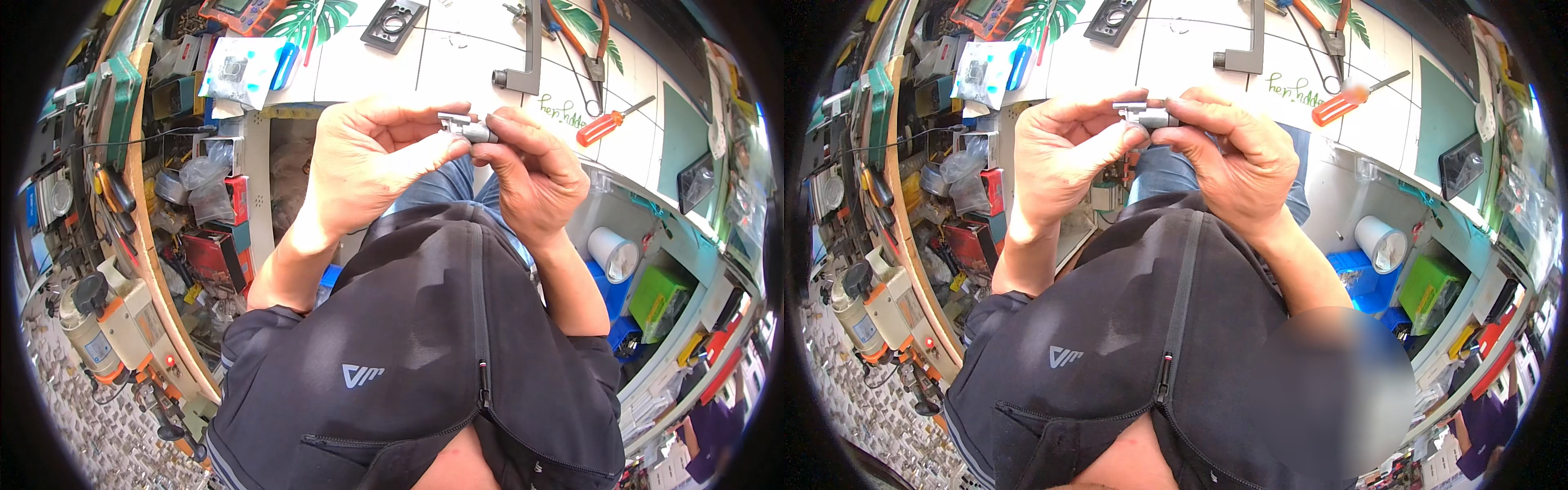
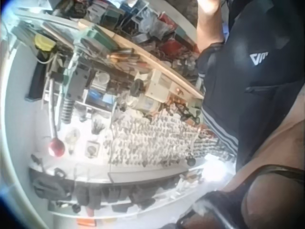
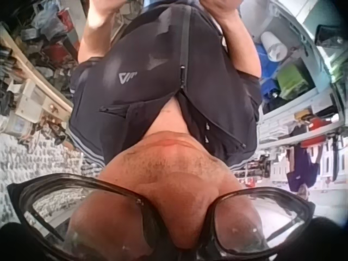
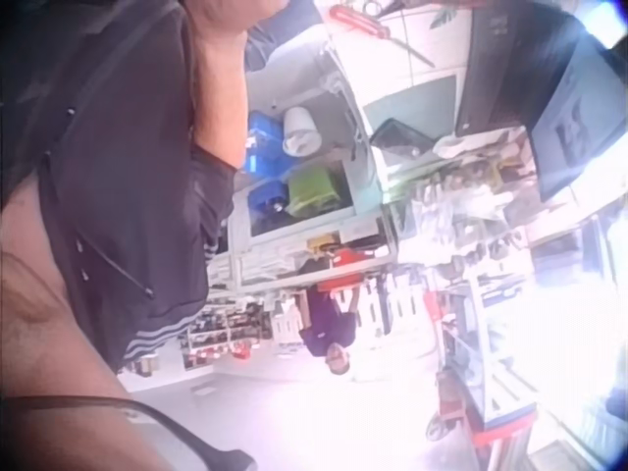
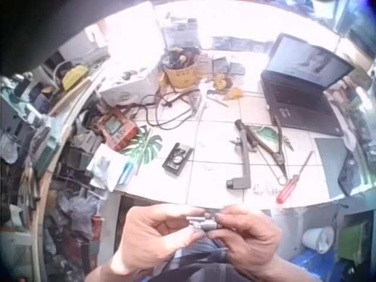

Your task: The person assembles a small mechanical device by inserting a cylindrical component into a metal bracket, attaching a small metal piece, and securing it with a screw. The person repeatedly handles and reassembles the components on a cluttered workbench.

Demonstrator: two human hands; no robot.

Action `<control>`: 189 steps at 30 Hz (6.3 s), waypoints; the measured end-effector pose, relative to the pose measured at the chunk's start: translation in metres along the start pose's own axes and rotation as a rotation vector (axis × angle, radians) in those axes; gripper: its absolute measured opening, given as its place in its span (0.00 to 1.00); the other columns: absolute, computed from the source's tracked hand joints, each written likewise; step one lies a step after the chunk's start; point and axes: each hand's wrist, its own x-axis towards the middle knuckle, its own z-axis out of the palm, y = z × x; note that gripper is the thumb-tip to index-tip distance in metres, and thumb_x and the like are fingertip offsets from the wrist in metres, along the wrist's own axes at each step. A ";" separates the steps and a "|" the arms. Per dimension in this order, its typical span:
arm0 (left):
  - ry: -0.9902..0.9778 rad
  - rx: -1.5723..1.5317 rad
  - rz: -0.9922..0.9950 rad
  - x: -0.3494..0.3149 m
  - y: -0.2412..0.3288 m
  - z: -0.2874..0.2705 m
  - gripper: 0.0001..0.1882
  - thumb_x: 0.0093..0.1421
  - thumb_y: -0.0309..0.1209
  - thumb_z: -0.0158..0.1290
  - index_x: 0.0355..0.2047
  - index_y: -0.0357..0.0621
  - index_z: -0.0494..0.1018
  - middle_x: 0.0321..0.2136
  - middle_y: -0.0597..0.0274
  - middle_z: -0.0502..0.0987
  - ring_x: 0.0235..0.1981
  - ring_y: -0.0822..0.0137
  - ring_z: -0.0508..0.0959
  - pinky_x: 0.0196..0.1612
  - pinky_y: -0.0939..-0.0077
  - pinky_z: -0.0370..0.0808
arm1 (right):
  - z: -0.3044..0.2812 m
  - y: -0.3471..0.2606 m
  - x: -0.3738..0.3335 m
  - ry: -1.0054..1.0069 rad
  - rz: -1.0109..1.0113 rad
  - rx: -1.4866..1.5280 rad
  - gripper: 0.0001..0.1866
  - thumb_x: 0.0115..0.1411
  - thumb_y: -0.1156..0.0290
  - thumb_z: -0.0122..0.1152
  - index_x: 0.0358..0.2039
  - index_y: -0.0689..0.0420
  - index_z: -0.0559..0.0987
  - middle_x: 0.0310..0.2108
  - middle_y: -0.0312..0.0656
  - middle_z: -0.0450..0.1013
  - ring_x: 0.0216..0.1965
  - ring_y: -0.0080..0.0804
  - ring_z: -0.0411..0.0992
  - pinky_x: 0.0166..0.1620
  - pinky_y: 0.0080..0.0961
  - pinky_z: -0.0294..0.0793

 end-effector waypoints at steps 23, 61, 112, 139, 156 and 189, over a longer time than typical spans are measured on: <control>0.079 -0.048 -0.101 0.010 -0.011 -0.005 0.15 0.54 0.18 0.58 0.44 0.31 0.75 0.35 0.52 0.80 0.36 0.70 0.80 0.43 0.80 0.78 | -0.007 0.005 0.012 -0.011 0.076 -0.078 0.16 0.60 0.81 0.57 0.49 0.67 0.72 0.40 0.47 0.75 0.34 0.27 0.75 0.38 0.21 0.76; 0.152 0.616 0.394 0.033 -0.020 0.013 0.15 0.52 0.15 0.58 0.42 0.34 0.77 0.34 0.56 0.79 0.34 0.71 0.80 0.38 0.83 0.78 | -0.018 0.011 0.061 0.194 0.013 -0.546 0.08 0.57 0.76 0.62 0.32 0.61 0.70 0.20 0.33 0.72 0.20 0.13 0.67 0.24 0.12 0.66; 0.092 0.127 0.270 0.014 -0.028 0.017 0.19 0.49 0.15 0.61 0.43 0.38 0.78 0.32 0.63 0.76 0.31 0.76 0.76 0.36 0.87 0.75 | -0.013 -0.006 0.034 0.175 0.181 -0.302 0.12 0.61 0.74 0.57 0.41 0.61 0.66 0.31 0.44 0.76 0.24 0.19 0.73 0.23 0.14 0.72; 0.010 0.548 0.595 0.011 -0.019 0.019 0.27 0.44 0.20 0.67 0.47 0.34 0.74 0.46 0.51 0.72 0.45 0.62 0.75 0.49 0.72 0.72 | -0.010 -0.019 0.025 0.120 0.359 0.209 0.14 0.66 0.70 0.49 0.48 0.62 0.61 0.36 0.47 0.75 0.29 0.24 0.75 0.26 0.16 0.76; 0.068 0.541 0.651 0.010 -0.017 0.017 0.22 0.49 0.21 0.64 0.45 0.30 0.74 0.38 0.50 0.79 0.40 0.64 0.78 0.45 0.73 0.74 | -0.007 -0.006 0.009 0.023 0.582 0.667 0.22 0.65 0.69 0.52 0.55 0.63 0.59 0.42 0.47 0.72 0.36 0.31 0.76 0.37 0.25 0.77; 0.119 -0.006 0.343 0.014 -0.045 0.017 0.26 0.51 0.13 0.59 0.50 0.32 0.65 0.47 0.52 0.74 0.49 0.65 0.75 0.56 0.71 0.68 | 0.000 -0.001 0.015 -0.005 0.504 0.439 0.20 0.63 0.67 0.57 0.50 0.67 0.68 0.44 0.45 0.72 0.37 0.28 0.74 0.43 0.24 0.74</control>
